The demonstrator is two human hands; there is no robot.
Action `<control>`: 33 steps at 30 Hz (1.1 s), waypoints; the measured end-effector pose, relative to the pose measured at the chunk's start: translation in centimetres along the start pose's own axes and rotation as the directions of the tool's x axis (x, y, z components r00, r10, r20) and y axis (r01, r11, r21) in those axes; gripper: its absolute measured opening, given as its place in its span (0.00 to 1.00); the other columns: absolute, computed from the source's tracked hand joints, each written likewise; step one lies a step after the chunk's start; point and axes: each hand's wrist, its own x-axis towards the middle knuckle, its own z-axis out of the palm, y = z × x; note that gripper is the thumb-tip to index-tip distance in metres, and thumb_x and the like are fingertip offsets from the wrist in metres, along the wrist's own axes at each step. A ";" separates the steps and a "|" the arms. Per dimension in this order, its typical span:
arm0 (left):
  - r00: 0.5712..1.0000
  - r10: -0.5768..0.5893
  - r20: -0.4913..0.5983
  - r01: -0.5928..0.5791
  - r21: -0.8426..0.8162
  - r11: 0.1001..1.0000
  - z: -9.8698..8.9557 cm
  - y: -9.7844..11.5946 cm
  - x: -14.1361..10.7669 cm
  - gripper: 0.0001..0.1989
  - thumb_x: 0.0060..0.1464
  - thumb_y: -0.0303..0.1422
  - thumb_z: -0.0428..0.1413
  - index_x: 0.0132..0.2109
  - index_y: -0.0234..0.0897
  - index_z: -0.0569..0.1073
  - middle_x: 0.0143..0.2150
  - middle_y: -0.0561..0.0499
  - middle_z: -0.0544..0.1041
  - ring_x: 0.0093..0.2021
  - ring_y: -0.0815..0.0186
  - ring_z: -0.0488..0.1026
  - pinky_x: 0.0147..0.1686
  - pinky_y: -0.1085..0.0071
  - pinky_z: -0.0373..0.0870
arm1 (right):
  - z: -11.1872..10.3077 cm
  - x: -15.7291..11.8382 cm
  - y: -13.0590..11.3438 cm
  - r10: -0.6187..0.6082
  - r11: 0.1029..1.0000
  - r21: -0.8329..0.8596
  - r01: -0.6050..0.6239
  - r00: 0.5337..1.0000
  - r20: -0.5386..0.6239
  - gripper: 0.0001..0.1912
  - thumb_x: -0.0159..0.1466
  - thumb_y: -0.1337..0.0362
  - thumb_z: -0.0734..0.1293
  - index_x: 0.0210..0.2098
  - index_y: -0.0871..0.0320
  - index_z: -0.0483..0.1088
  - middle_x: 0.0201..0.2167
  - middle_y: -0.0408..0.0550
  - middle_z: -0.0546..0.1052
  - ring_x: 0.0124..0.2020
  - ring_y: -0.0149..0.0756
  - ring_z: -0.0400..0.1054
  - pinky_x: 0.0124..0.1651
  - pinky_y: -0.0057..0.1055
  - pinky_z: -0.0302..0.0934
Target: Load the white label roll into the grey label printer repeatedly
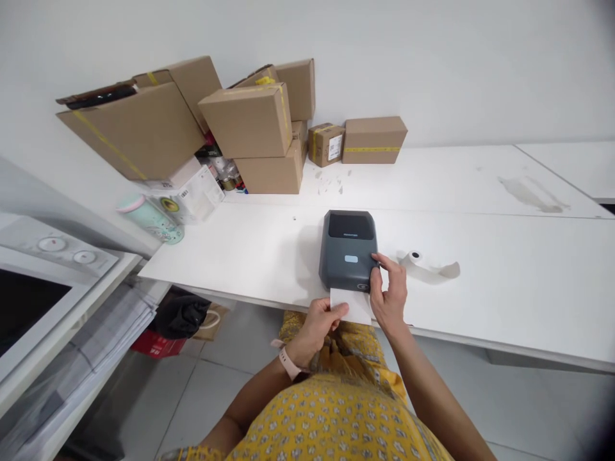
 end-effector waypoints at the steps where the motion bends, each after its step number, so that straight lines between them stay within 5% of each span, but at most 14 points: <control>1: 1.000 0.002 -0.002 -0.002 -0.014 1.000 0.1 0.2 -0.2 0.26 0.40 0.53 0.66 0.24 0.35 0.67 0.18 0.59 0.60 0.20 0.76 0.52 0.22 0.74 0.47 | -0.1 0.1 -0.1 -0.001 1.000 0.001 0.001 1.000 -0.003 0.18 0.69 0.68 0.60 0.57 0.54 0.67 0.49 0.54 0.76 0.51 0.43 0.69 0.53 0.46 0.65; 6: 0.998 0.041 -0.043 -0.040 0.025 0.999 0.1 0.1 -0.5 0.25 0.42 0.52 0.65 0.24 0.35 0.66 0.18 0.60 0.58 0.21 0.76 0.51 0.24 0.74 0.47 | -0.3 0.7 -0.3 -0.083 0.996 -0.029 0.085 0.994 0.066 0.13 0.69 0.70 0.58 0.46 0.53 0.72 0.48 0.52 0.77 0.51 0.43 0.70 0.53 0.46 0.64; 13: 0.983 0.167 -0.078 -0.149 0.197 0.969 -1.2 -1.8 0.0 0.20 0.55 0.50 0.57 0.31 0.36 0.69 0.23 0.57 0.65 0.24 0.72 0.60 0.26 0.73 0.57 | -0.2 1.6 -0.7 -0.146 0.941 -0.254 0.222 0.947 0.287 0.16 0.71 0.63 0.58 0.52 0.51 0.73 0.63 0.48 0.69 0.67 0.47 0.55 0.66 0.51 0.49; 18: 0.875 0.338 -0.347 -0.246 0.284 0.927 -2.7 -1.0 0.0 0.15 0.61 0.46 0.51 0.41 0.40 0.71 0.35 0.52 0.73 0.32 0.68 0.68 0.34 0.71 0.66 | 0.1 3.0 -1.3 -0.254 0.862 -0.343 0.373 0.904 0.343 0.10 0.70 0.60 0.61 0.45 0.50 0.74 0.59 0.41 0.74 0.68 0.46 0.55 0.71 0.53 0.33; 21: 0.796 0.462 -0.390 -0.333 0.355 0.873 -2.8 -0.1 0.5 0.16 0.62 0.46 0.50 0.46 0.41 0.72 0.45 0.47 0.75 0.41 0.65 0.72 0.41 0.68 0.70 | 0.1 2.8 -0.7 -0.267 0.860 -0.327 0.392 0.891 0.367 0.11 0.70 0.58 0.63 0.48 0.49 0.73 0.59 0.41 0.74 0.69 0.45 0.54 0.71 0.53 0.30; 25: 0.752 0.575 -0.322 -0.441 0.403 0.802 -2.2 1.1 0.9 0.21 0.65 0.47 0.48 0.58 0.42 0.68 0.60 0.43 0.71 0.58 0.59 0.69 0.55 0.62 0.68 | -0.7 0.4 0.3 -0.153 0.936 -0.251 0.248 0.926 0.346 0.18 0.70 0.57 0.60 0.58 0.44 0.68 0.66 0.44 0.66 0.70 0.47 0.50 0.69 0.55 0.38; 29: 0.811 0.533 -0.239 -0.418 0.400 0.816 -1.7 1.9 0.7 0.26 0.66 0.46 0.45 0.67 0.47 0.60 0.70 0.46 0.60 0.70 0.59 0.56 0.68 0.59 0.56 | -1.7 -2.8 0.8 0.086 0.995 -0.070 -0.071 0.967 0.239 0.25 0.72 0.57 0.54 0.68 0.44 0.54 0.71 0.50 0.55 0.71 0.49 0.47 0.66 0.59 0.48; 33: 0.873 0.446 -0.198 -0.361 0.354 0.863 -1.2 1.6 0.9 0.29 0.66 0.48 0.45 0.70 0.47 0.57 0.73 0.49 0.54 0.73 0.60 0.49 0.71 0.61 0.49 | -1.7 -4.5 0.8 0.306 0.946 0.033 -0.321 0.924 0.231 0.27 0.73 0.54 0.50 0.71 0.46 0.48 0.71 0.51 0.56 0.72 0.47 0.45 0.68 0.61 0.47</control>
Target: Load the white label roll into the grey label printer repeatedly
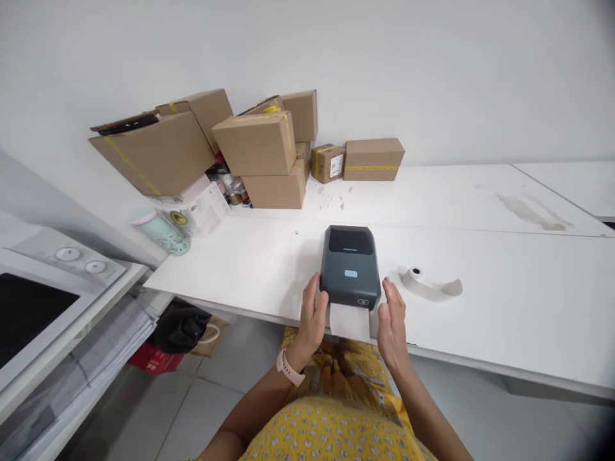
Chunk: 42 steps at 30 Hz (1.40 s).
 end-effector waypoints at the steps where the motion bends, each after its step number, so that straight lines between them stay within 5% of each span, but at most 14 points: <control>1: 1.000 -0.025 0.007 0.025 -0.016 1.000 0.2 -0.1 0.0 0.30 0.66 0.49 0.45 0.70 0.46 0.56 0.74 0.49 0.53 0.73 0.60 0.48 0.72 0.60 0.48 | 0.1 -0.1 0.0 0.025 1.000 0.015 -0.025 0.999 0.025 0.27 0.73 0.53 0.50 0.71 0.45 0.48 0.71 0.50 0.55 0.73 0.47 0.44 0.69 0.61 0.46; 12: 0.999 -0.010 -0.043 0.008 -0.030 1.000 0.9 0.4 0.3 0.34 0.65 0.52 0.45 0.71 0.43 0.53 0.75 0.48 0.46 0.75 0.58 0.42 0.73 0.59 0.44 | -0.3 0.3 -1.1 0.015 1.000 0.023 -0.017 0.998 0.055 0.29 0.73 0.51 0.48 0.72 0.46 0.46 0.72 0.51 0.53 0.73 0.49 0.44 0.69 0.61 0.45; 19: 0.968 0.245 -0.047 -0.249 -0.122 0.961 -0.5 3.2 6.6 0.27 0.67 0.47 0.40 0.63 0.39 0.67 0.66 0.46 0.68 0.67 0.60 0.63 0.67 0.62 0.58 | -0.5 9.0 -4.1 -0.294 0.956 -0.028 0.293 0.954 -0.064 0.32 0.72 0.48 0.50 0.71 0.52 0.45 0.70 0.57 0.55 0.71 0.50 0.48 0.69 0.59 0.45; 23: 0.991 0.117 -0.070 -0.110 0.093 0.990 -0.5 2.3 10.4 0.23 0.61 0.39 0.50 0.61 0.37 0.68 0.62 0.42 0.71 0.62 0.57 0.68 0.58 0.64 0.66 | 1.0 15.8 -5.7 -0.349 0.937 -0.089 0.339 0.924 -0.155 0.34 0.71 0.49 0.52 0.72 0.54 0.38 0.69 0.61 0.54 0.70 0.50 0.51 0.67 0.56 0.51; 28: 0.987 -0.116 0.114 0.044 0.502 0.864 -0.3 0.7 12.6 0.26 0.54 0.35 0.53 0.61 0.39 0.67 0.59 0.42 0.74 0.58 0.53 0.70 0.52 0.63 0.68 | 1.4 21.7 -7.2 -0.410 0.890 -0.291 0.352 0.897 -0.169 0.38 0.71 0.49 0.52 0.72 0.57 0.32 0.71 0.65 0.50 0.71 0.55 0.47 0.64 0.61 0.50; 31: 0.966 -0.187 0.179 0.026 0.650 0.759 -0.4 1.1 13.7 0.25 0.52 0.36 0.54 0.58 0.39 0.70 0.53 0.42 0.78 0.52 0.52 0.74 0.46 0.64 0.69 | 1.2 22.0 -7.5 -0.542 0.789 -0.408 0.460 0.834 -0.107 0.37 0.70 0.50 0.56 0.71 0.60 0.41 0.71 0.65 0.51 0.71 0.58 0.44 0.65 0.61 0.47; 36: 0.935 -0.211 0.285 -0.081 0.752 0.655 -0.5 1.9 15.5 0.20 0.49 0.38 0.55 0.49 0.35 0.75 0.49 0.38 0.80 0.49 0.47 0.77 0.42 0.63 0.70 | 1.1 20.5 -6.4 -0.665 0.663 -0.319 0.677 0.729 0.164 0.22 0.69 0.58 0.59 0.61 0.56 0.64 0.57 0.57 0.72 0.58 0.50 0.65 0.59 0.49 0.58; 40: 0.910 -0.205 0.360 -0.120 0.703 0.701 -0.6 1.5 15.9 0.15 0.50 0.37 0.54 0.43 0.35 0.76 0.43 0.41 0.81 0.42 0.51 0.78 0.37 0.66 0.70 | 0.3 21.8 -6.1 -0.584 0.757 -0.332 0.562 0.811 0.042 0.25 0.67 0.57 0.61 0.61 0.59 0.62 0.59 0.59 0.69 0.60 0.50 0.62 0.59 0.49 0.59; 42: 0.913 -0.182 0.366 -0.125 0.673 0.729 -0.7 1.2 15.9 0.13 0.50 0.36 0.54 0.41 0.35 0.75 0.41 0.43 0.81 0.40 0.53 0.78 0.36 0.67 0.70 | 0.0 22.5 -6.1 -0.497 0.808 -0.318 0.495 0.864 0.080 0.23 0.67 0.56 0.61 0.58 0.59 0.65 0.55 0.58 0.73 0.56 0.48 0.67 0.57 0.46 0.62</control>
